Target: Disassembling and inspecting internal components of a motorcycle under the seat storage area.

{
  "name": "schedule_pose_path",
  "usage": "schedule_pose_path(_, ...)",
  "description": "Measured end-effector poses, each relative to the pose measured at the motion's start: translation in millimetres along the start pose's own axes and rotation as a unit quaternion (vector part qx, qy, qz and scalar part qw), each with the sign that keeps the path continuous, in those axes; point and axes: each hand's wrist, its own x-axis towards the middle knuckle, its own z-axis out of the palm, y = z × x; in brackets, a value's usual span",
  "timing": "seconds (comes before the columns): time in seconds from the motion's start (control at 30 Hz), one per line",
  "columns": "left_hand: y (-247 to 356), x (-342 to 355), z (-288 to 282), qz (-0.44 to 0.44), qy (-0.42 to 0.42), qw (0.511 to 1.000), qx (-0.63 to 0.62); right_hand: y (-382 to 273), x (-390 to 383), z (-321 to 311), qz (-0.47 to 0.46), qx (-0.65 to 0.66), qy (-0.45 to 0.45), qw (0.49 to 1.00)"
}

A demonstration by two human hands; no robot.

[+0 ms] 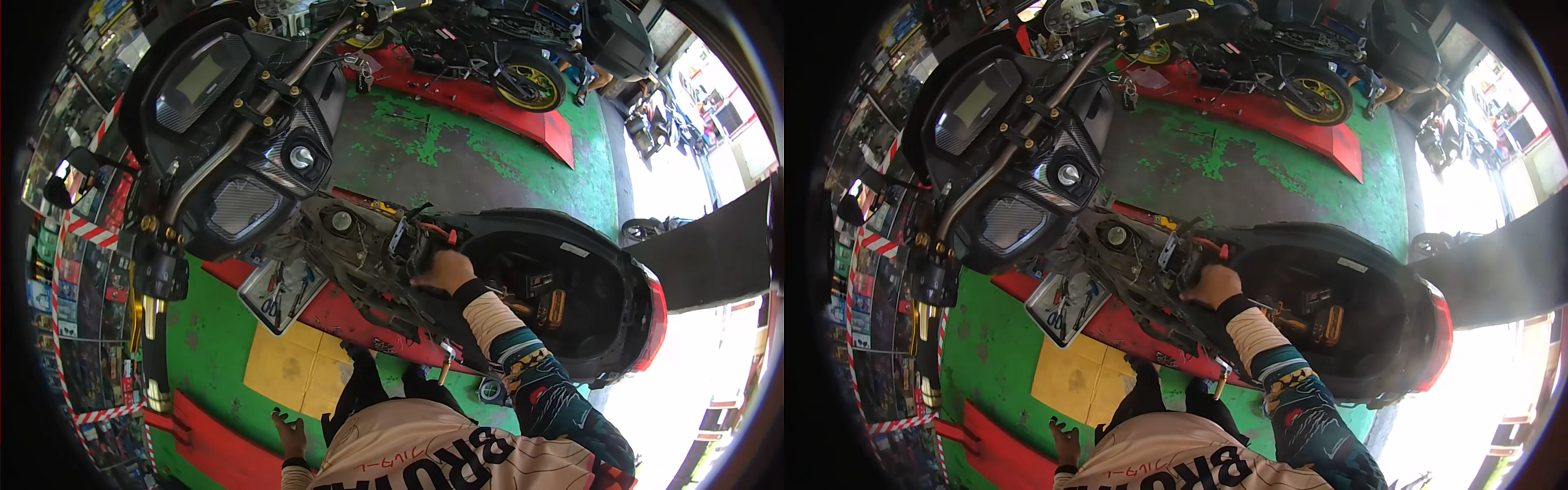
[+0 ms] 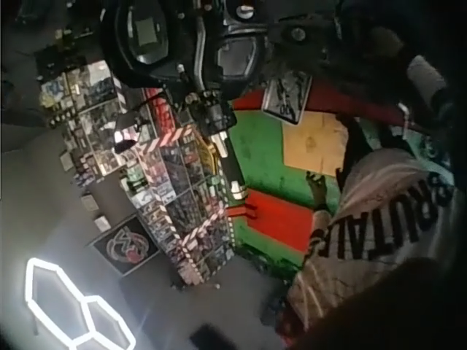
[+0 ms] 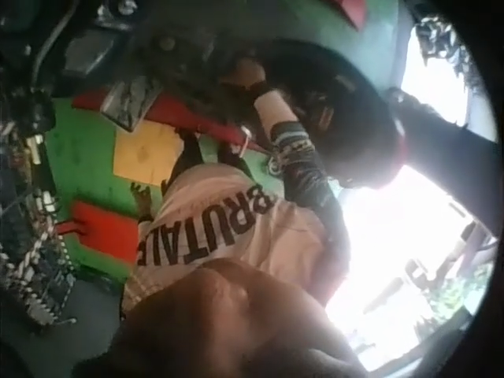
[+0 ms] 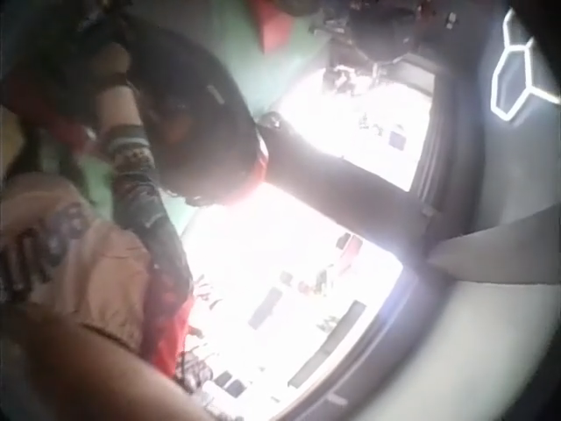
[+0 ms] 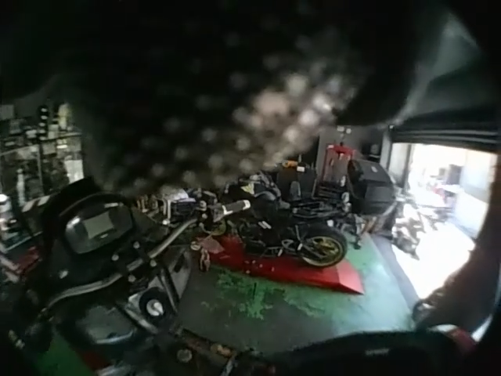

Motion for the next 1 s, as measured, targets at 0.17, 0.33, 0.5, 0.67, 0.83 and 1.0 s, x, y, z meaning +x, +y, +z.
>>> schedule_pose_path(0.17,12.5,30.1,-27.8,0.018,-0.029,0.999,0.022,27.2,32.7,26.5,0.005,0.14,0.112,0.984)
schedule_pose_path(0.33,15.2,53.3,-58.1,0.044,-0.016,0.998,0.045,-8.8,5.3,-5.0,0.038,0.286,0.217,0.933)
schedule_pose_path(0.5,27.3,99.0,-81.5,0.103,-0.05,0.991,0.066,-7.6,-65.5,-53.4,0.08,0.383,0.47,0.791)
schedule_pose_path(0.67,150.5,133.0,-61.6,0.224,-0.132,0.964,0.057,-13.1,-108.9,-32.7,0.211,0.502,0.318,0.776)
schedule_pose_path(0.83,266.6,162.5,-23.6,0.311,-0.222,0.924,0.02,-71.0,-132.5,32.0,0.239,0.616,0.309,0.684)
schedule_pose_path(1.0,371.6,181.0,32.2,0.429,-0.234,0.871,-0.054,-134.4,-129.1,72.0,0.167,0.876,0.137,0.431)
